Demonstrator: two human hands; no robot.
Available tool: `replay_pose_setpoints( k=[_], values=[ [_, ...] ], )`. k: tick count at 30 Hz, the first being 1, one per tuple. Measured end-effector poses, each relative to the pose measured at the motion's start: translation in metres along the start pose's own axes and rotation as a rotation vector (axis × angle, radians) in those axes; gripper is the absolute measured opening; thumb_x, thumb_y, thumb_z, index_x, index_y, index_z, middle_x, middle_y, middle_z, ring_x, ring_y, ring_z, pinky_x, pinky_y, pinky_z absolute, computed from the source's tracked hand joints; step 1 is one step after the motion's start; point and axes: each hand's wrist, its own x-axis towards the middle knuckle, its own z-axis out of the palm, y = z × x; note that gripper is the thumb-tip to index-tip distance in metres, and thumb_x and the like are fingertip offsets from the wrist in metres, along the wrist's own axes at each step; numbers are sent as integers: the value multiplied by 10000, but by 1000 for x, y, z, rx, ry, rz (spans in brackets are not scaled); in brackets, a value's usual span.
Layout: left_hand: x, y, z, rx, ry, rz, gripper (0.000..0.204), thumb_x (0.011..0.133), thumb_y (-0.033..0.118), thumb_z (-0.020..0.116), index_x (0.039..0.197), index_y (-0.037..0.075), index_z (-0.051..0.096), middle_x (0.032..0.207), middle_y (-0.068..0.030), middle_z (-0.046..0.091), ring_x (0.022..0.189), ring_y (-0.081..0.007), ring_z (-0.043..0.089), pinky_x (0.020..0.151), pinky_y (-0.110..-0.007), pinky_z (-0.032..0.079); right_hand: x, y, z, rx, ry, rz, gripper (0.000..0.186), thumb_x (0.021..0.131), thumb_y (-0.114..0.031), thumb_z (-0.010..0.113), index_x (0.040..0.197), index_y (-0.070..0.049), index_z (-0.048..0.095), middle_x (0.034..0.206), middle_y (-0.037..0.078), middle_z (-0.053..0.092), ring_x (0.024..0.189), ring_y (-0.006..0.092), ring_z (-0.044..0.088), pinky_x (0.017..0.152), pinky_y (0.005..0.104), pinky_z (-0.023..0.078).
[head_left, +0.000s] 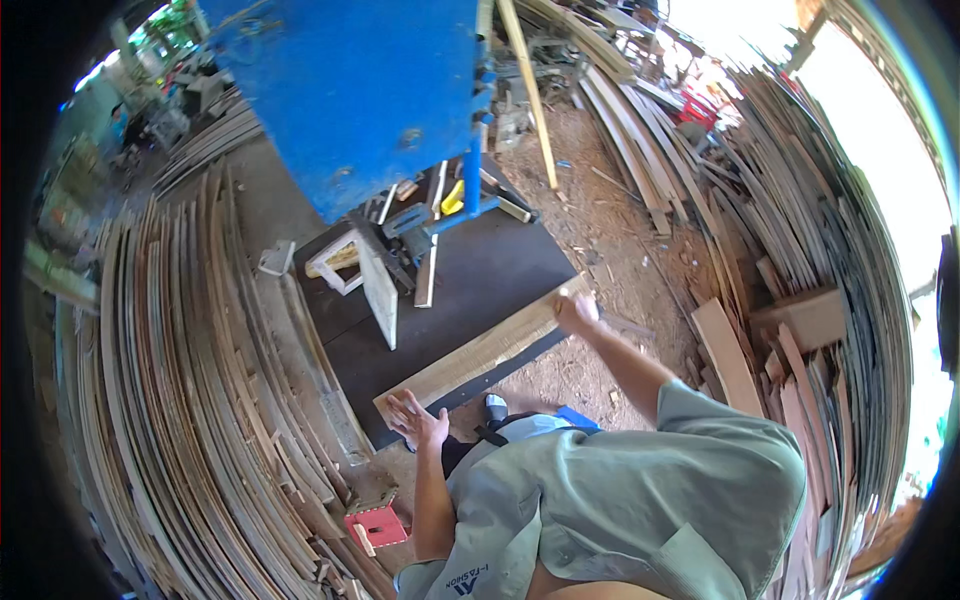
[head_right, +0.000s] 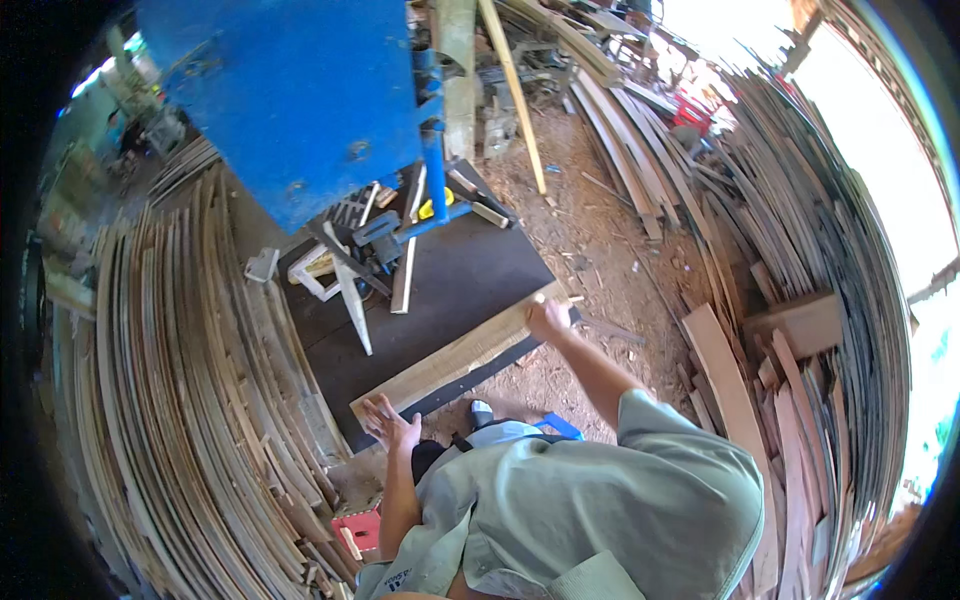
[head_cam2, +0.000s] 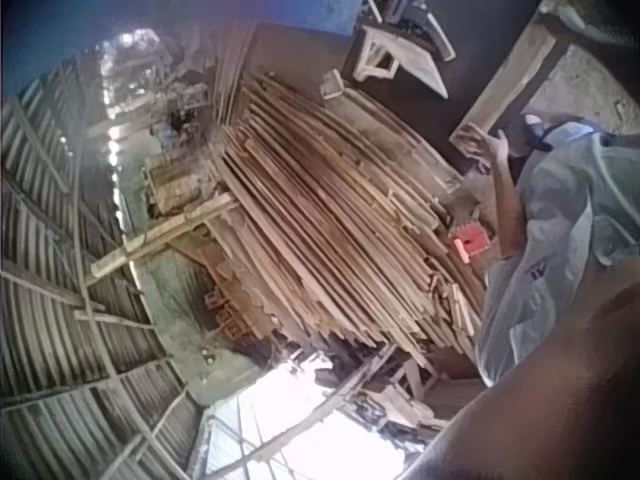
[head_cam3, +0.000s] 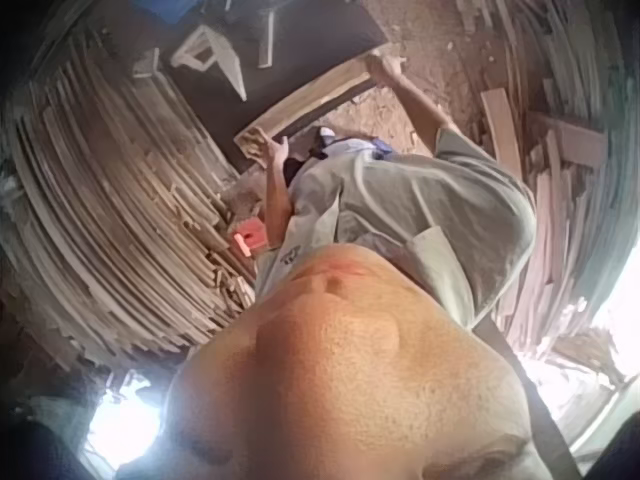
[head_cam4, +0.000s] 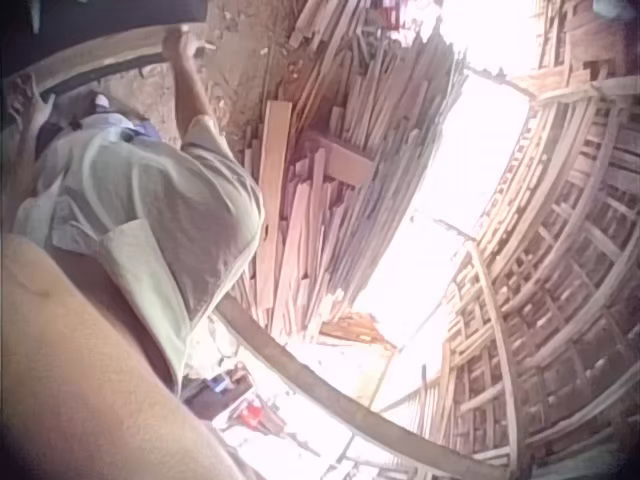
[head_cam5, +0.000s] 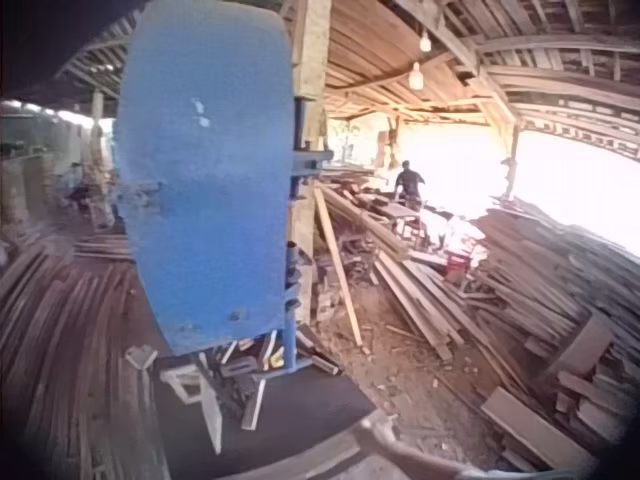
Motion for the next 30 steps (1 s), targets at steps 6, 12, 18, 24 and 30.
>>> replay_pose_setpoints(
  k=[6,12,18,24,30],
  values=[
    [-7,-7,2,30,-71,-20,1097,810,583,645,1572,111,13,1597,-274,-117,1489,-434,-79,1153,-636,71,-99,-144,45,451,-77,-499,206,914,-304,584,975,-135,686,768,196,676,651,415,654,592,522,532],
    [-10,-11,-9,15,-71,-22,1088,822,560,652,1572,121,-3,1602,-257,-122,1491,-423,-82,1168,-608,55,-61,-92,62,982,-671,-163,254,955,-287,622,1098,-89,694,953,83,727,749,195,703,621,312,556],
    [-11,-5,-18,32,-127,-15,1096,822,566,653,1573,151,-29,1596,-251,-162,1488,-426,-95,1174,-600,30,60,57,25,674,-422,113,268,898,-314,686,1006,-69,698,782,96,702,687,207,687,543,348,566],
    [-9,-3,-20,41,-157,-17,1108,827,576,647,1571,148,-53,1593,-250,-180,1487,-424,-112,1169,-610,34,52,44,14,-7,121,-89,255,905,-369,560,1000,-189,713,882,158,714,850,373,692,750,497,547],
    [-7,0,-18,46,-173,-16,1122,825,598,637,1568,136,-64,1585,-254,-205,1479,-437,-131,1161,-628,40,-45,-119,74,529,-76,-543,179,902,-228,655,1014,-103,717,950,166,714,896,360,689,771,423,548]
  ],
)
